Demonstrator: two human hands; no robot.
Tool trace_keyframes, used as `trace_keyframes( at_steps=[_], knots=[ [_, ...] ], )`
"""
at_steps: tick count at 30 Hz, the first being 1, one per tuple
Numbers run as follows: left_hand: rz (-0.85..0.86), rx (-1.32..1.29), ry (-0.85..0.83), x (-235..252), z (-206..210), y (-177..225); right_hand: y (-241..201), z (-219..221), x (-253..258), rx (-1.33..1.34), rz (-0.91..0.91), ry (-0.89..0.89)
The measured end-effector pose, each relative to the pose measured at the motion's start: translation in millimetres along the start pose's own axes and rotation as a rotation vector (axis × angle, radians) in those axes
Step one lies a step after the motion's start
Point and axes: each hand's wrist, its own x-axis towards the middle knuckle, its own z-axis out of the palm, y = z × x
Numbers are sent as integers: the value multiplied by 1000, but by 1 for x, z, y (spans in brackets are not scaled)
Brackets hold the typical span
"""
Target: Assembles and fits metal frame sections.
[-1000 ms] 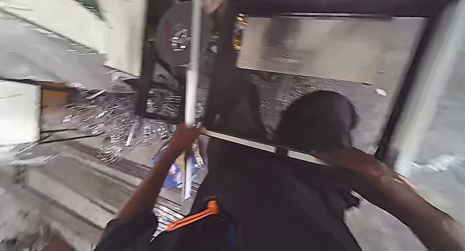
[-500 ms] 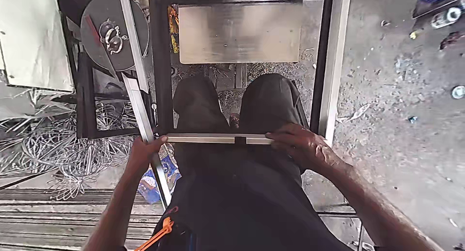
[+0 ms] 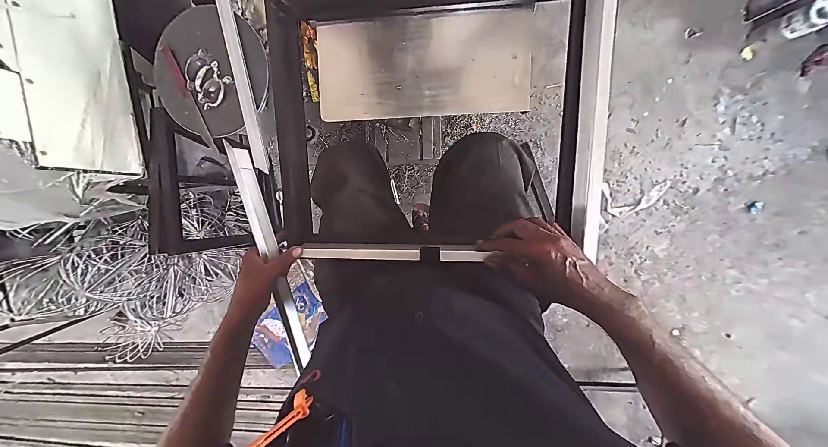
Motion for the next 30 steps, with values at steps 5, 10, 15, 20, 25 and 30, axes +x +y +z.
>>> trace_keyframes(
  at_steps=[5,10,15,20,25,30],
  knots=[
    [79,-45,25,1,-7,-2,0,-4,0,36,9,30],
    [248,-330,148,-7,-39,20,-18,-2,19,110,-45,208],
    [443,-514,273,-23,-56,114,-95,-19,90,310,-162,75],
    [800,-611,139,-35,-22,214,-166,-23,161,619,-372,17],
    [960,-558,193,-49,22,244,-198,-33,188,568,-453,69],
    [1011,-498,231,-50,35,218,-184,-30,184,606,-393,-62]
  ],
)
